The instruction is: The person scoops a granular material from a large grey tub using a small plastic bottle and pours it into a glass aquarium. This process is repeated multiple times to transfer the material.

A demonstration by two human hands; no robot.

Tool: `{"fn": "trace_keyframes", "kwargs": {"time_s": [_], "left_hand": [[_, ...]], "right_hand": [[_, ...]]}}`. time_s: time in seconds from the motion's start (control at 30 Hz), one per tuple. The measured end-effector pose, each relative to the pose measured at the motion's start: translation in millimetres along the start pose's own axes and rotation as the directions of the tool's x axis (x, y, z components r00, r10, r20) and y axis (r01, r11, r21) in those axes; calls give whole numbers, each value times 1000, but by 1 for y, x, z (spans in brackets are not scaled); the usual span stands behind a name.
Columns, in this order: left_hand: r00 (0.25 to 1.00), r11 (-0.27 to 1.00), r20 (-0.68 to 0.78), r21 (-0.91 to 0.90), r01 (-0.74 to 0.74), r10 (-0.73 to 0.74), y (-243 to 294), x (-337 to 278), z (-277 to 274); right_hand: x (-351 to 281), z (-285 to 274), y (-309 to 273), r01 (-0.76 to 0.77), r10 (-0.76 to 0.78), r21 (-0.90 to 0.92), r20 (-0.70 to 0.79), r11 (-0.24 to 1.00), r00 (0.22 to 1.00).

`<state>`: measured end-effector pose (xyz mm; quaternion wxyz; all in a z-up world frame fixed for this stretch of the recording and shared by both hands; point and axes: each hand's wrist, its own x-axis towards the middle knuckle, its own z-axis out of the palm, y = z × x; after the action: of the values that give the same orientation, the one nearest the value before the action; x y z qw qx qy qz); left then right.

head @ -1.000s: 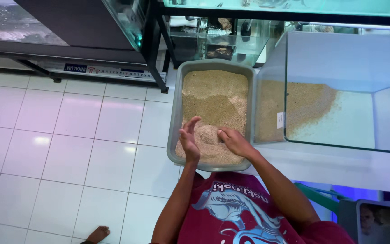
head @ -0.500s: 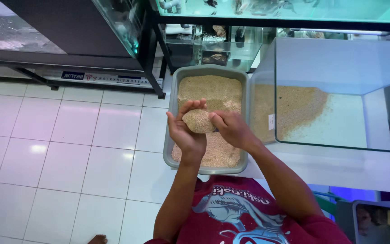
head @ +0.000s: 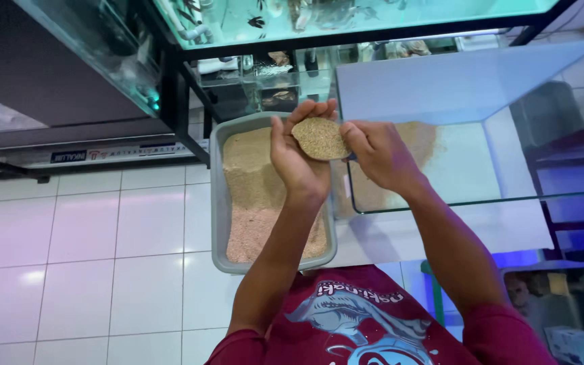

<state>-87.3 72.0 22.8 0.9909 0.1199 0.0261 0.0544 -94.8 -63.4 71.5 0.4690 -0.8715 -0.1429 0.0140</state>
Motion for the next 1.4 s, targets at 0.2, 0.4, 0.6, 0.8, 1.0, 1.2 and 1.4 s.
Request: {"fn": "trace_keyframes", "kwargs": {"time_s": [0.2, 0.4, 0.6, 0.8, 1.0, 1.2, 1.4], "left_hand": [[968, 945, 77, 247, 214, -239, -65, 26, 10], [910, 605, 95, 774, 187, -403, -85, 37, 14], [862, 59, 37, 998, -8, -505, -89, 42, -3], [834, -166, 14, 978, -127, -552, -90, 38, 6], [887, -181, -46, 983, -42, -459, -91, 43, 10], [842, -168, -59, 985, -38, -537, -86, 40, 21], [809, -110, -47, 994, -22, -585, -89, 39, 11]], "right_hand": [[-14, -63, 19, -31, 29, -50, -40, 998, 999], [-16, -108, 67, -137, 173, -234, 145, 963, 974], [3, -111, 124, -34, 228, -370, 495, 928, 838], [5, -68, 212, 183, 112, -279, 781, 943, 614], [-1, -3, 274, 321, 14, -168, 902, 932, 431], [-3, 45, 273, 409, 57, -209, 934, 888, 354], [-4, 64, 270, 665, 44, -262, 944, 700, 326]]}}
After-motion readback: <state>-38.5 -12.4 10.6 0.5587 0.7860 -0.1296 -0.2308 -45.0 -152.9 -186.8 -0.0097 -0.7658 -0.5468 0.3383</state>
